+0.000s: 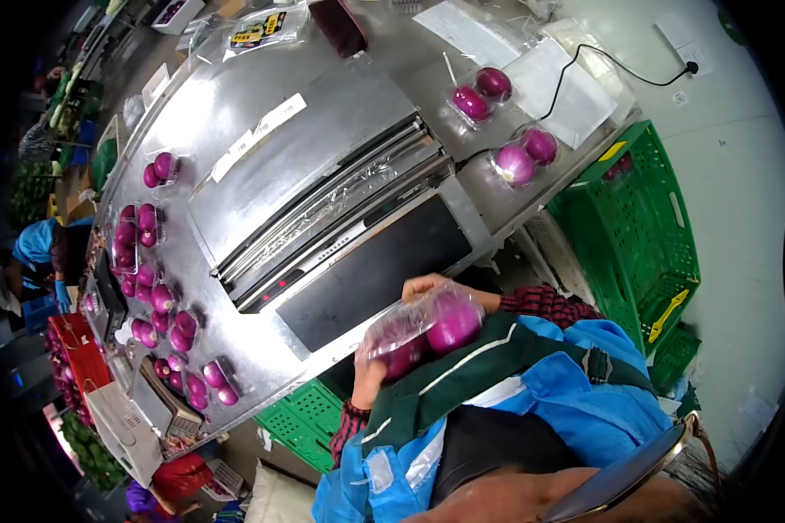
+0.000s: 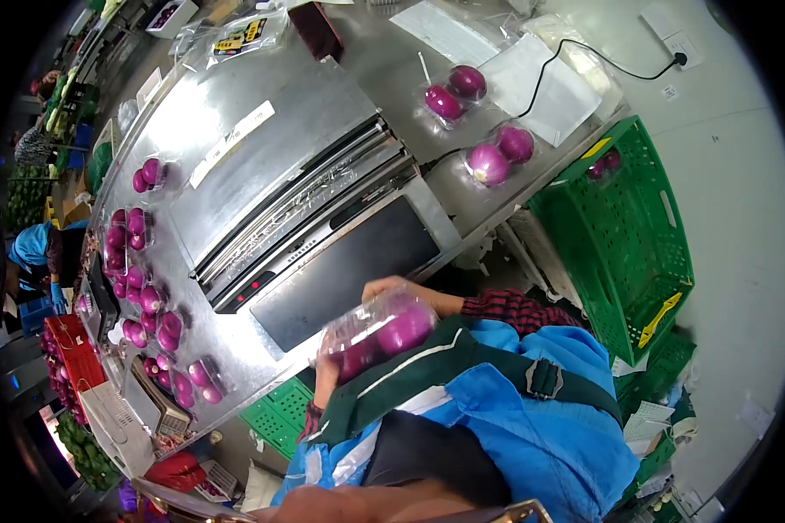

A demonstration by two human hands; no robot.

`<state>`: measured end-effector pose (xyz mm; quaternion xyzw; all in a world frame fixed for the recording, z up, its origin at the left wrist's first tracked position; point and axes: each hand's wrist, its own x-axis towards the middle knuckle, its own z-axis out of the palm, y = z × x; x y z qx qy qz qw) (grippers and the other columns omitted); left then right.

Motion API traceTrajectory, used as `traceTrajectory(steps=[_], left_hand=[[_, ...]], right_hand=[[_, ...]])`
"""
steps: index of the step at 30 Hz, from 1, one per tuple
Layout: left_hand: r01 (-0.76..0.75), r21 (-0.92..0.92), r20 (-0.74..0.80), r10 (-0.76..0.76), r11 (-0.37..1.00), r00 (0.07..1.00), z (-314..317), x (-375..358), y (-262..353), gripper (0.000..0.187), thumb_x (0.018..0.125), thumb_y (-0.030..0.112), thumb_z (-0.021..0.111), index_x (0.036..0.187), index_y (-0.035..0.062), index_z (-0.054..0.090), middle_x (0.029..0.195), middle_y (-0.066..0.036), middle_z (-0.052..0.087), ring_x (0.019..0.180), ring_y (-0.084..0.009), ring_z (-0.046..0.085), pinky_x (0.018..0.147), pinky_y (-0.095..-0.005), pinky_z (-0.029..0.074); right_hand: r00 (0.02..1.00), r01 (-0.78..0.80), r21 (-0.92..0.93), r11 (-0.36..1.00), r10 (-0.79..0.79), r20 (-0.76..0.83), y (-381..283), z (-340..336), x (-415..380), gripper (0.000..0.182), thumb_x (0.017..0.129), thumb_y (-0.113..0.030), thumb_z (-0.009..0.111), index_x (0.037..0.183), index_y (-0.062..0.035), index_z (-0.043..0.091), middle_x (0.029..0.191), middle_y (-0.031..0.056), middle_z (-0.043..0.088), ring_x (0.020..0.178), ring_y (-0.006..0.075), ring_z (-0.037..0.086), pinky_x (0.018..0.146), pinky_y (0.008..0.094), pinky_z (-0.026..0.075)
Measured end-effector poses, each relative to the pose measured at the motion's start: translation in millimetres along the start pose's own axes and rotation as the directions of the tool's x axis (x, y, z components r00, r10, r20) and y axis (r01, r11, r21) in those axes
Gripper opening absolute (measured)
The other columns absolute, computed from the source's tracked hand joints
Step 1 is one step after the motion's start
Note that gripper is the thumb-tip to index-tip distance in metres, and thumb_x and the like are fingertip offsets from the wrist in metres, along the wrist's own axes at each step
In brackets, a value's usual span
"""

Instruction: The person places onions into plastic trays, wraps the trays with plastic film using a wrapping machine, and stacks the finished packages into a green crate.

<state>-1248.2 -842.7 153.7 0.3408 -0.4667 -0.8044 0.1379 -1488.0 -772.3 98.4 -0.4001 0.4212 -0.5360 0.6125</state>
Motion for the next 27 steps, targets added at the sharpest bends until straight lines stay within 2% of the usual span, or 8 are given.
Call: traceTrajectory(steps=[4, 5, 11, 13, 18, 22, 25, 27], left_hand=[[0.094, -0.511, -0.153, -0.199, 0.854, 0.968, 54.3, 62.5, 42.2, 0.053, 0.095, 0.046, 0.037, 0.119, 0.0007, 0.048, 0.116, -0.014, 0.054, 0.106, -0.0225, 0.055, 0.089, -0.0352, 0.046], [0.072, -0.502, -0.116, -0.150, 0.862, 0.982, 69.6, 85.1, 56.4, 0.050, 0.095, 0.044, 0.037, 0.119, 0.0013, 0.048, 0.116, -0.014, 0.054, 0.105, -0.0231, 0.056, 0.088, -0.0361, 0.047], [-0.265, -0.150, 0.279, 0.298, 0.952, 0.913, 125.4, 235.7, 122.5, 0.052, 0.093, 0.030, 0.049, 0.131, -0.0033, 0.037, 0.121, -0.011, 0.052, 0.111, -0.0160, 0.048, 0.095, -0.0281, 0.038], [-0.246, -0.070, 0.070, 0.251, 0.967, 0.966, 132.6, 255.9, 127.6, 0.091, 0.083, 0.035, 0.066, 0.141, -0.0022, 0.006, 0.135, -0.024, 0.036, 0.122, -0.0283, 0.040, 0.098, -0.0342, 0.036], [-0.453, -0.134, -0.264, 0.409, 0.881, 0.873, 59.8, 208.9, 127.2, 0.061, 0.086, 0.015, 0.061, 0.136, -0.0018, 0.029, 0.132, -0.020, 0.041, 0.112, -0.0219, 0.050, 0.092, -0.0317, 0.044], [-0.534, 0.006, -0.834, 0.299, 0.845, 0.464, -62.1, 131.4, 92.7, 0.040, 0.086, 0.014, 0.061, 0.121, -0.0007, 0.050, 0.105, -0.008, 0.057, 0.088, -0.0133, 0.055, 0.075, -0.0272, 0.048], [-0.419, 0.294, -0.955, 0.250, 0.859, -0.158, -194.3, 49.0, 17.1, 0.040, 0.083, 0.008, 0.061, 0.122, 0.0025, 0.051, 0.105, -0.006, 0.058, 0.086, -0.0125, 0.054, 0.073, -0.0264, 0.047], [-0.282, 0.345, -0.866, 0.188, 0.895, -0.463, -279.8, -8.2, -22.6, 0.042, 0.083, 0.004, 0.058, 0.124, -0.0013, 0.046, 0.110, -0.014, 0.055, 0.096, -0.0172, 0.054, 0.082, -0.0272, 0.043]], right_hand=[[0.915, 0.131, -0.273, 0.953, -0.222, -0.337, -29.5, -37.8, -28.5, 0.042, 0.091, -0.012, 0.048, 0.131, -0.0048, 0.040, 0.124, 0.0071, 0.048, 0.121, 0.0202, 0.043, 0.101, 0.0345, 0.033], [0.916, 0.223, 0.208, 0.953, -0.131, -0.379, -46.6, -54.5, -31.2, 0.041, 0.094, -0.016, 0.043, 0.133, -0.0064, 0.037, 0.124, 0.0069, 0.047, 0.121, 0.0200, 0.042, 0.101, 0.0352, 0.034], [0.779, 0.309, 0.396, 0.865, 0.009, -0.627, -138.9, -190.2, 18.6, 0.046, 0.096, -0.035, 0.040, 0.129, -0.0037, 0.040, 0.126, 0.0138, 0.049, 0.112, 0.0278, 0.051, 0.094, 0.0451, 0.042], [0.713, 0.341, 0.381, 0.859, 0.027, -0.700, -138.5, -280.3, 45.0, 0.045, 0.095, -0.034, 0.044, 0.128, -0.0037, 0.041, 0.123, 0.0148, 0.051, 0.112, 0.0320, 0.051, 0.093, 0.0460, 0.045], [0.689, 0.131, 0.349, 0.928, 0.168, -0.705, -125.3, -436.9, 144.3, 0.045, 0.091, -0.039, 0.050, 0.121, -0.0046, 0.047, 0.112, 0.0162, 0.057, 0.102, 0.0301, 0.057, 0.085, 0.0427, 0.050], [0.706, -0.101, 0.258, 0.961, 0.252, -0.662, -77.8, -507.3, 206.5, 0.045, 0.091, -0.041, 0.050, 0.120, -0.0066, 0.049, 0.112, 0.0114, 0.058, 0.100, 0.0300, 0.057, 0.084, 0.0432, 0.048], [0.483, -0.571, -0.014, 0.821, 0.322, -0.814, -84.9, -502.9, 258.9, 0.043, 0.091, -0.039, 0.050, 0.116, -0.0046, 0.054, 0.112, 0.0086, 0.059, 0.100, 0.0291, 0.057, 0.086, 0.0412, 0.045], [0.725, -0.471, -0.756, 0.455, -0.289, -0.626, -106.4, -508.3, 309.3, 0.043, 0.090, -0.036, 0.049, 0.115, -0.0006, 0.055, 0.116, 0.0126, 0.058, 0.105, 0.0280, 0.055, 0.091, 0.0356, 0.041]])
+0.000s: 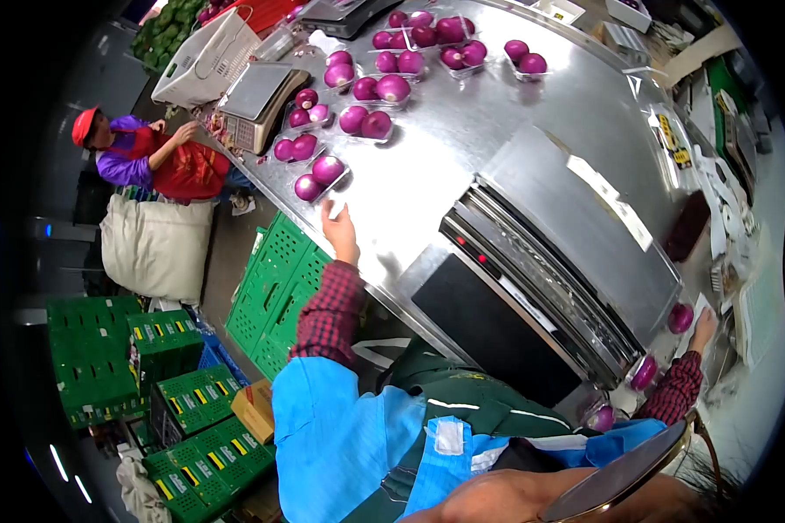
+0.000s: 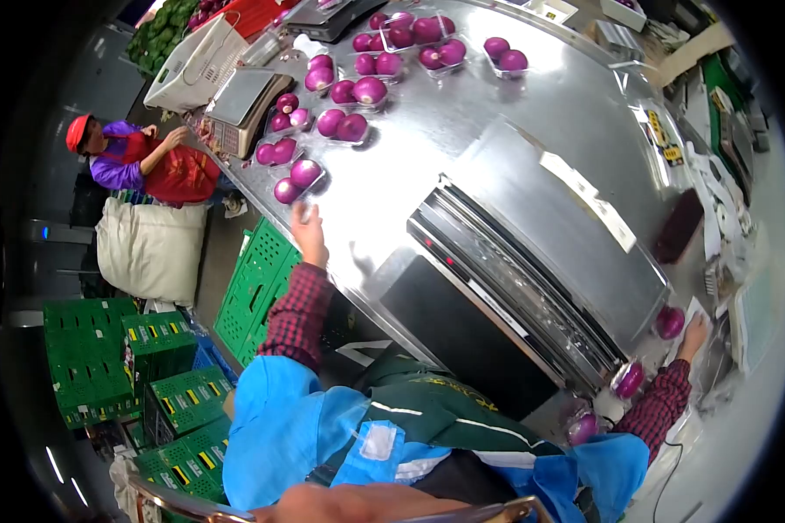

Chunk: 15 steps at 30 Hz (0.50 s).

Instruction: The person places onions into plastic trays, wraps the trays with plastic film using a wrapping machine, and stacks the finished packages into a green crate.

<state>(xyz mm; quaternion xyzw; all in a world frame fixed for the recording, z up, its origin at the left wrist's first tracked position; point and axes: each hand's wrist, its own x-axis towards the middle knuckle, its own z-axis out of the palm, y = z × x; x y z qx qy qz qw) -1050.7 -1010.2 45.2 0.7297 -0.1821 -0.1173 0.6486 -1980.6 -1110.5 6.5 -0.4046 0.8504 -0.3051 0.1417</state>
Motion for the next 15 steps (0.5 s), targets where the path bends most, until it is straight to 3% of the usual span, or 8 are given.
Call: traceTrajectory(steps=[1, 2, 3, 4, 7, 10, 12, 15], left_hand=[[0.011, 0.117, -0.015, -0.009, 0.993, 1.000, -24.1, 46.6, -31.2, 0.052, 0.079, 0.010, 0.066, 0.124, -0.0043, 0.044, 0.126, -0.016, 0.048, 0.102, -0.0220, 0.054, 0.078, -0.0309, 0.048], [0.024, 0.332, -0.068, -0.001, 0.943, 0.998, -38.1, 81.3, -44.5, 0.053, 0.076, 0.009, 0.066, 0.120, -0.0079, 0.043, 0.119, -0.019, 0.050, 0.099, -0.0230, 0.054, 0.077, -0.0333, 0.047], [0.175, 0.244, -0.170, -0.135, 0.954, 0.976, -49.7, 118.2, -75.5, 0.052, 0.073, 0.004, 0.063, 0.119, -0.0091, 0.041, 0.107, -0.018, 0.053, 0.092, -0.0212, 0.055, 0.074, -0.0333, 0.047], [0.304, 0.182, -0.107, -0.288, 0.935, 0.952, -58.8, 139.6, -71.8, 0.053, 0.072, 0.001, 0.061, 0.120, -0.0088, 0.041, 0.100, -0.016, 0.054, 0.084, -0.0194, 0.055, 0.070, -0.0315, 0.047], [0.406, 0.153, 0.039, -0.416, 0.901, 0.908, -71.6, 173.1, -85.7, 0.057, 0.072, -0.004, 0.057, 0.126, -0.0064, 0.039, 0.084, -0.009, 0.057, 0.065, -0.0144, 0.054, 0.056, -0.0255, 0.044], [0.405, 0.256, 0.175, -0.454, 0.878, 0.873, -75.8, 177.0, -81.4, 0.070, 0.073, -0.005, 0.058, 0.137, -0.0006, 0.030, 0.091, -0.009, 0.058, 0.069, -0.0146, 0.057, 0.056, -0.0266, 0.048], [0.444, 0.221, 0.220, -0.488, 0.868, 0.845, -70.1, 155.7, -57.9, 0.072, 0.073, -0.008, 0.056, 0.139, 0.0013, 0.027, 0.094, -0.010, 0.058, 0.069, -0.0142, 0.056, 0.055, -0.0260, 0.047], [0.479, 0.184, 0.335, -0.513, 0.858, 0.790, -68.0, 119.3, -51.9, 0.079, 0.074, -0.012, 0.053, 0.142, 0.0043, 0.017, 0.099, -0.013, 0.056, 0.069, -0.0143, 0.055, 0.055, -0.0245, 0.046]], right_hand=[[0.939, 0.311, -0.280, 0.908, -0.339, -0.058, -21.5, 0.2, 14.4, 0.044, 0.090, -0.034, 0.049, 0.115, 0.0014, 0.056, 0.118, 0.0146, 0.058, 0.108, 0.0274, 0.054, 0.093, 0.0328, 0.039], [0.869, 0.487, -0.088, 0.869, -0.492, -0.050, -84.7, 15.5, 14.9, 0.042, 0.091, -0.029, 0.048, 0.118, 0.0026, 0.053, 0.118, 0.0168, 0.057, 0.111, 0.0279, 0.053, 0.095, 0.0323, 0.038], [0.842, 0.534, -0.090, 0.841, -0.538, -0.025, -202.6, 27.7, -45.1, 0.039, 0.092, -0.024, 0.049, 0.118, 0.0040, 0.053, 0.117, 0.0167, 0.058, 0.107, 0.0250, 0.055, 0.093, 0.0309, 0.040], [0.888, 0.270, 0.503, 0.821, -0.414, 0.199, -310.0, 50.0, -106.9, 0.037, 0.092, -0.023, 0.050, 0.120, 0.0019, 0.053, 0.112, 0.0127, 0.060, 0.101, 0.0198, 0.058, 0.087, 0.0282, 0.044], [0.582, 0.358, 0.521, 0.775, -0.621, 0.524, -495.5, 120.8, -253.7, 0.034, 0.091, -0.022, 0.051, 0.118, -0.0020, 0.054, 0.100, 0.0072, 0.063, 0.083, 0.0126, 0.060, 0.074, 0.0245, 0.048], [0.085, 0.262, 0.667, 0.698, -0.705, 0.704, -573.9, 246.8, -354.0, 0.032, 0.090, -0.021, 0.053, 0.116, -0.0029, 0.055, 0.098, 0.0074, 0.062, 0.079, 0.0137, 0.061, 0.069, 0.0268, 0.049], [-0.063, 0.293, 0.622, 0.726, -0.635, 0.770, -603.5, 331.0, -412.7, 0.048, 0.087, -0.032, 0.058, 0.125, -0.0045, 0.048, 0.100, 0.0095, 0.061, 0.078, 0.0157, 0.061, 0.066, 0.0270, 0.050], [-0.164, 0.480, 0.646, 0.594, -0.662, 0.731, -613.8, 423.1, -483.8, 0.080, 0.079, -0.043, 0.065, 0.138, -0.0038, 0.029, 0.131, 0.0230, 0.044, 0.117, 0.0321, 0.047, 0.094, 0.0371, 0.041]])
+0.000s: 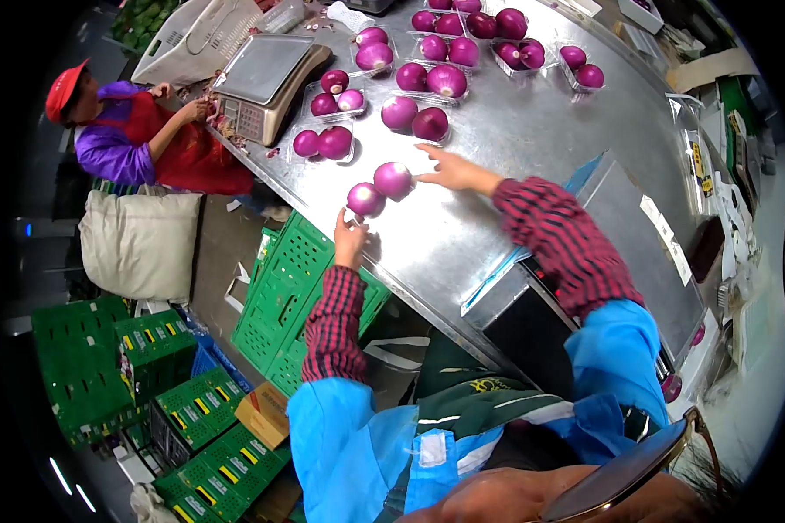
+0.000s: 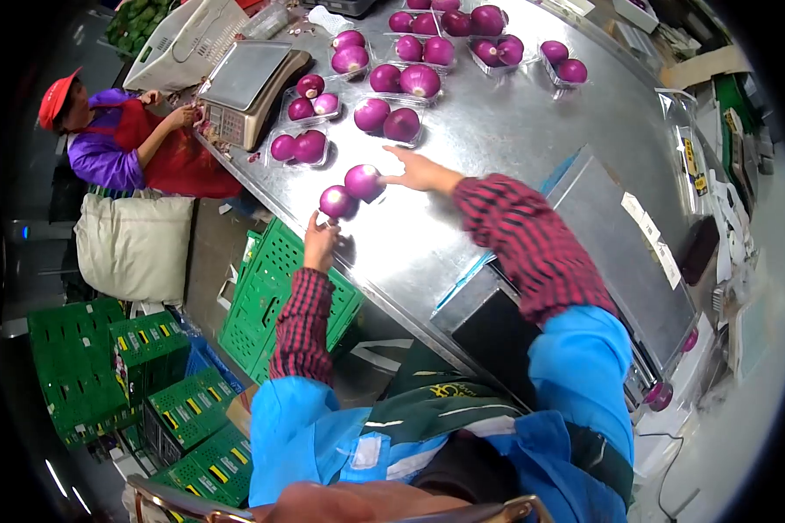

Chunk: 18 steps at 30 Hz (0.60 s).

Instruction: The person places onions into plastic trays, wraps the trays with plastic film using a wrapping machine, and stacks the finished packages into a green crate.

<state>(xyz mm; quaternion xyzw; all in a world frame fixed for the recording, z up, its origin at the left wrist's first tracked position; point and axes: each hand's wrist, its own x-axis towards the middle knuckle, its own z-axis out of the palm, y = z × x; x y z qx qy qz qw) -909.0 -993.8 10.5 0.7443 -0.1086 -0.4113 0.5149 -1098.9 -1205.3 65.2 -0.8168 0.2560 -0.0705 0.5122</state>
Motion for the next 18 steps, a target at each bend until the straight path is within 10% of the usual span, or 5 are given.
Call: traceTrajectory(steps=[7, 10, 18], left_hand=[[-0.115, -0.081, 0.255, 0.133, 0.990, 0.958, 44.0, -91.1, 38.5, 0.073, 0.078, -0.005, 0.056, 0.142, 0.0030, 0.020, 0.121, -0.024, 0.046, 0.077, -0.0141, 0.057, 0.063, -0.0266, 0.051], [-0.247, -0.086, 0.434, 0.260, 0.965, 0.863, 84.5, -145.1, 85.4, 0.069, 0.079, -0.004, 0.057, 0.140, -0.0002, 0.024, 0.118, -0.021, 0.050, 0.075, -0.0117, 0.057, 0.065, -0.0257, 0.053], [-0.380, -0.165, 0.924, 0.277, 0.910, 0.264, 292.8, -255.5, 95.5, 0.068, 0.079, -0.004, 0.059, 0.138, -0.0008, 0.026, 0.119, -0.021, 0.051, 0.071, -0.0092, 0.057, 0.063, -0.0231, 0.050]], right_hand=[[0.987, -0.133, -0.266, 0.955, 0.153, 0.055, -20.7, -15.4, -54.0, 0.069, 0.070, -0.034, 0.071, 0.128, -0.0072, 0.044, 0.109, 0.0261, 0.056, 0.102, 0.0392, 0.054, 0.089, 0.0409, 0.044], [0.951, -0.206, -0.290, 0.935, 0.121, -0.284, -67.6, -65.7, -153.1, 0.059, 0.073, -0.029, 0.069, 0.125, -0.0137, 0.047, 0.105, 0.0208, 0.055, 0.099, 0.0368, 0.053, 0.086, 0.0416, 0.043], [0.517, -0.446, -0.032, 0.894, 0.228, -0.825, -64.7, -123.0, -451.6, 0.051, 0.080, -0.018, 0.065, 0.127, -0.0072, 0.047, 0.115, 0.0094, 0.055, 0.099, 0.0165, 0.053, 0.079, 0.0261, 0.044]])
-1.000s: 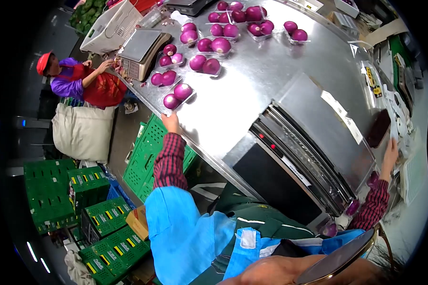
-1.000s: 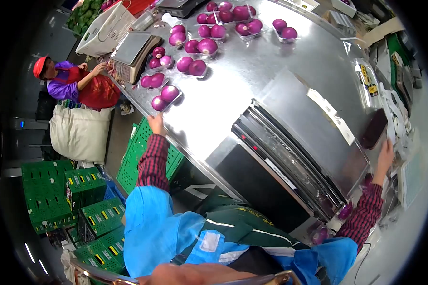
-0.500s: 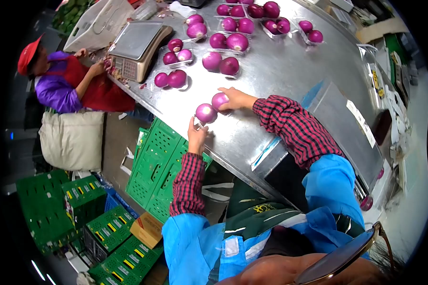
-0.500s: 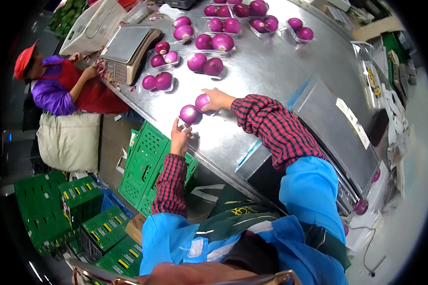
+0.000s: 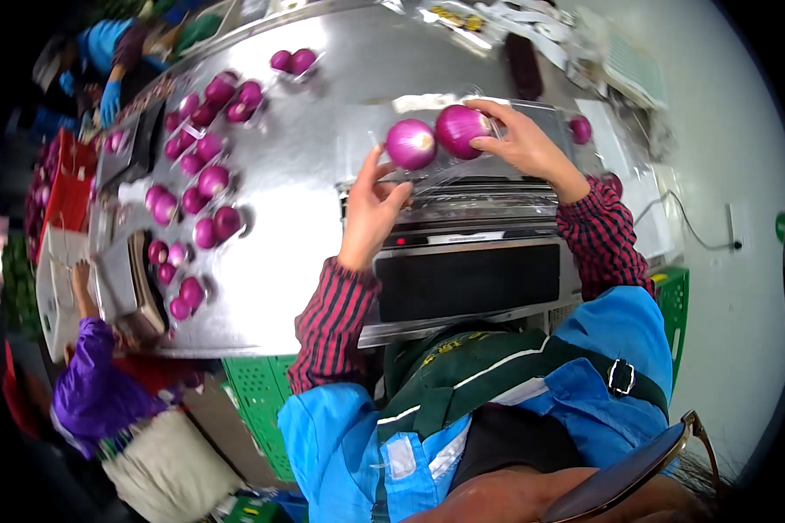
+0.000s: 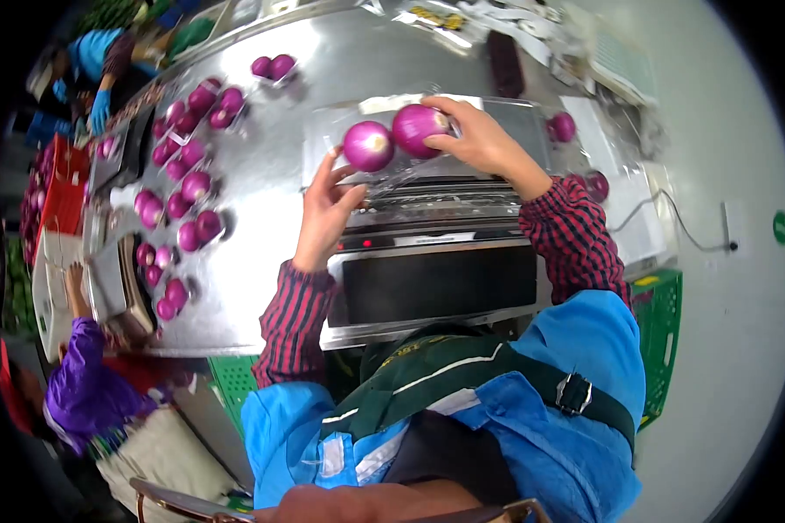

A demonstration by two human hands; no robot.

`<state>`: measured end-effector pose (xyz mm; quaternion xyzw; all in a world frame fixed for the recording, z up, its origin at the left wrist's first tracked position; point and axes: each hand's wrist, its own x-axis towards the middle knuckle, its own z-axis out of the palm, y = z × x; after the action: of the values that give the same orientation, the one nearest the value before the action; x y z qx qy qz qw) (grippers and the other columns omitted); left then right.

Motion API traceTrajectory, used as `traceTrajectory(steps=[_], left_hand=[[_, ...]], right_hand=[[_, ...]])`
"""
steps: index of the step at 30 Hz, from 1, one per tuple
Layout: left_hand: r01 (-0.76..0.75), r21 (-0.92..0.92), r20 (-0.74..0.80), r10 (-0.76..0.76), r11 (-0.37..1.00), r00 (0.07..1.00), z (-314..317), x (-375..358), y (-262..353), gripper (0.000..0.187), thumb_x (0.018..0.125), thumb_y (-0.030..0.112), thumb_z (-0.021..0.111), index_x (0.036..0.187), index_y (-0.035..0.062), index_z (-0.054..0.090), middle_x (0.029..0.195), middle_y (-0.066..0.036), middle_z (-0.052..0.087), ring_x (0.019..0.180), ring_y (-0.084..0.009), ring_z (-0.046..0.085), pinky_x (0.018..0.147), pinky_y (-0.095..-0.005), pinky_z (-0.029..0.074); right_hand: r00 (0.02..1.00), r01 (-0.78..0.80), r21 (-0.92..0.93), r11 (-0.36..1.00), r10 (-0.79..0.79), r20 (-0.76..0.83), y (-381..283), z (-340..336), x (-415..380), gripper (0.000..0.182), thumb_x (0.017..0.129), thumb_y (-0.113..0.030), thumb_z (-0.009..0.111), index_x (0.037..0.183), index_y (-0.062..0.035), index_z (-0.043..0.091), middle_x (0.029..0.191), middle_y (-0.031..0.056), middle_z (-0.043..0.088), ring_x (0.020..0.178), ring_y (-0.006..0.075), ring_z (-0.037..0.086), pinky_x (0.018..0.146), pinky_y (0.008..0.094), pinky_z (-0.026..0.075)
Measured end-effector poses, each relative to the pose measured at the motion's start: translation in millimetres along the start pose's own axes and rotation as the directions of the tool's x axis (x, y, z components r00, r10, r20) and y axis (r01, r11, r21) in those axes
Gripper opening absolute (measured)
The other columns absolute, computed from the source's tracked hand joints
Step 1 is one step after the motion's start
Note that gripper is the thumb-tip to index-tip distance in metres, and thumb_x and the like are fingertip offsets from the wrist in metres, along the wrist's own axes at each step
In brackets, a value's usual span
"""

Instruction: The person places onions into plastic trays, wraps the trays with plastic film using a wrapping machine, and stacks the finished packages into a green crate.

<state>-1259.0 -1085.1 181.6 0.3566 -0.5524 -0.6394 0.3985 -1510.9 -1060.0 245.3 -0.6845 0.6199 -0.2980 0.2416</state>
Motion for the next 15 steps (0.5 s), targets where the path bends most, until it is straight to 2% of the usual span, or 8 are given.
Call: traceTrajectory(steps=[2, 6, 8, 9, 10, 12, 14, 15], left_hand=[[0.124, 0.021, 0.123, -0.125, 0.992, 0.984, 36.6, 29.2, -14.2, 0.068, 0.079, -0.004, 0.060, 0.138, 0.0016, 0.028, 0.118, -0.022, 0.051, 0.077, -0.0112, 0.058, 0.067, -0.0249, 0.051], [0.189, -0.009, 0.240, -0.181, 0.982, 0.954, 55.9, 53.5, -28.9, 0.063, 0.081, -0.002, 0.061, 0.137, 0.0018, 0.032, 0.114, -0.021, 0.054, 0.084, -0.0148, 0.059, 0.069, -0.0250, 0.052], [0.146, 0.140, 0.145, -0.166, 0.979, 0.976, 52.2, 40.6, -20.0, 0.057, 0.082, 0.008, 0.064, 0.132, 0.0000, 0.038, 0.111, -0.019, 0.057, 0.077, -0.0156, 0.060, 0.067, -0.0253, 0.051], [0.084, 0.406, 0.097, -0.134, 0.910, 0.986, 44.8, 28.0, -6.4, 0.049, 0.082, 0.015, 0.066, 0.124, -0.0010, 0.047, 0.103, -0.018, 0.062, 0.075, -0.0172, 0.063, 0.066, -0.0269, 0.051], [-0.134, 0.688, 0.065, 0.124, 0.713, 0.990, 31.9, 14.7, -8.6, 0.040, 0.080, 0.020, 0.068, 0.111, -0.0011, 0.056, 0.089, -0.017, 0.066, 0.075, -0.0203, 0.066, 0.065, -0.0293, 0.052], [0.122, 0.852, -0.147, 0.009, 0.509, 0.989, 23.5, -14.2, 9.1, 0.036, 0.075, 0.029, 0.071, 0.097, 0.0021, 0.060, 0.073, -0.014, 0.067, 0.070, -0.0246, 0.067, 0.066, -0.0316, 0.051], [0.058, 0.945, -0.077, 0.048, 0.322, 0.996, 20.3, -20.8, -9.3, 0.038, 0.074, 0.031, 0.072, 0.095, 0.0014, 0.060, 0.071, -0.014, 0.067, 0.067, -0.0242, 0.066, 0.062, -0.0324, 0.050], [0.016, 0.917, -0.040, 0.051, 0.399, 0.998, 22.1, -16.5, -23.6, 0.036, 0.072, 0.027, 0.073, 0.092, 0.0000, 0.059, 0.071, -0.014, 0.066, 0.066, -0.0251, 0.065, 0.060, -0.0336, 0.048]], right_hand=[[0.976, -0.218, -0.035, 0.975, 0.217, -0.023, 37.9, -23.0, -28.6, 0.053, 0.078, -0.026, 0.067, 0.124, -0.0064, 0.049, 0.111, 0.0174, 0.057, 0.098, 0.0271, 0.057, 0.087, 0.0337, 0.044], [0.966, -0.206, 0.416, 0.886, 0.251, -0.057, 89.5, -22.3, -72.0, 0.051, 0.082, -0.027, 0.064, 0.125, -0.0062, 0.048, 0.110, 0.0158, 0.058, 0.096, 0.0274, 0.059, 0.083, 0.0346, 0.046], [0.947, -0.207, 0.189, 0.960, 0.245, -0.207, 105.6, -25.6, -96.1, 0.049, 0.081, -0.030, 0.064, 0.122, -0.0056, 0.051, 0.110, 0.0166, 0.058, 0.094, 0.0301, 0.059, 0.085, 0.0363, 0.045], [0.919, -0.160, -0.171, 0.972, 0.083, -0.386, 107.7, -29.8, -116.2, 0.041, 0.079, -0.035, 0.066, 0.108, -0.0057, 0.059, 0.098, 0.0141, 0.063, 0.090, 0.0305, 0.059, 0.080, 0.0392, 0.045], [0.916, -0.160, -0.166, 0.973, 0.083, -0.393, 100.9, -32.9, -134.1, 0.041, 0.079, -0.035, 0.066, 0.108, -0.0057, 0.059, 0.098, 0.0141, 0.063, 0.090, 0.0305, 0.059, 0.080, 0.0392, 0.045], [0.862, -0.497, -0.458, 0.737, 0.357, -0.360, 87.4, -45.4, -156.3, 0.033, 0.076, -0.037, 0.067, 0.089, -0.0067, 0.062, 0.078, 0.0090, 0.064, 0.081, 0.0292, 0.059, 0.073, 0.0392, 0.043], [0.889, -0.386, -0.407, 0.828, 0.215, -0.405, 114.3, -14.3, -160.6, 0.032, 0.073, -0.037, 0.069, 0.079, -0.0072, 0.059, 0.064, 0.0049, 0.061, 0.073, 0.0273, 0.059, 0.068, 0.0391, 0.042], [0.887, -0.375, -0.303, 0.876, 0.245, -0.391, 116.1, -2.1, -150.3, 0.027, 0.074, -0.031, 0.069, 0.078, -0.0068, 0.058, 0.066, 0.0061, 0.062, 0.069, 0.0269, 0.059, 0.067, 0.0361, 0.043]])
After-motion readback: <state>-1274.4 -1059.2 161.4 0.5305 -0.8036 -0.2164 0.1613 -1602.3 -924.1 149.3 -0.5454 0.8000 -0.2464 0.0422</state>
